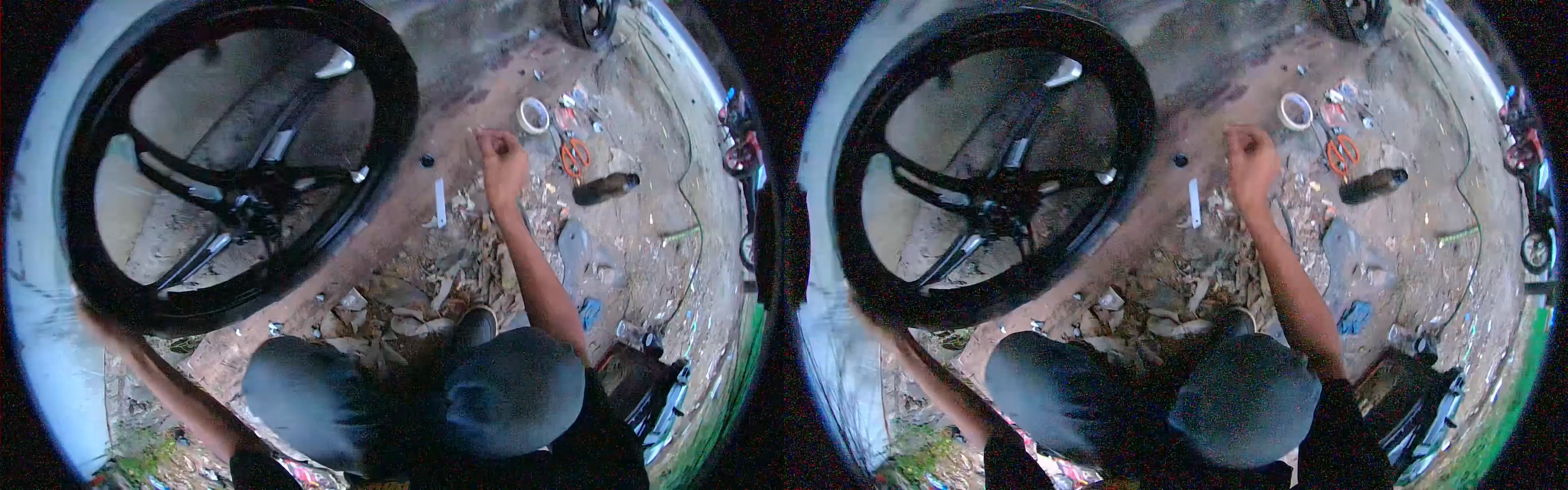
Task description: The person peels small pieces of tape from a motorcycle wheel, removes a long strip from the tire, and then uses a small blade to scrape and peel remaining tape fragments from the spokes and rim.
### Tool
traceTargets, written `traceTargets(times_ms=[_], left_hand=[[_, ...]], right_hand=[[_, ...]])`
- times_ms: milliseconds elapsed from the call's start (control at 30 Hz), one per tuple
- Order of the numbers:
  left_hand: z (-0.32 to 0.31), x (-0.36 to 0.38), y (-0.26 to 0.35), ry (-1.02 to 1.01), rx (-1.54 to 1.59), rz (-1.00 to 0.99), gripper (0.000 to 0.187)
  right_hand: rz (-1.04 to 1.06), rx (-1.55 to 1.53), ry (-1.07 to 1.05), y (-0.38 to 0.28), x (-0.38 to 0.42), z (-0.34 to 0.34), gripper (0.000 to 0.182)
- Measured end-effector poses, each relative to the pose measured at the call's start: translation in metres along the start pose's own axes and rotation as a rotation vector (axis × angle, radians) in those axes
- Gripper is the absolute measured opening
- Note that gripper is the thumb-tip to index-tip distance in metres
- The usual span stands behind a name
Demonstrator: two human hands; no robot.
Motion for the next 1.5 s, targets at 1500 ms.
traceTargets(times_ms=[1500], left_hand=[[-0.192,0.063,0.167,-0.779,-0.061,-0.526,0.034]], right_hand=[[0.634,0.178,-0.805,-0.385,-0.023,0.048,0.030]])
Point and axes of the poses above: each hand's wrist, its own x-axis away from the middle knuckle, its own z-axis out of the back of the hand, y = z × x, the point moved 8 cm from there along -x, towards the middle knuckle, and after that the axes turned 2 degrees about -x, right-handed, at the moved point
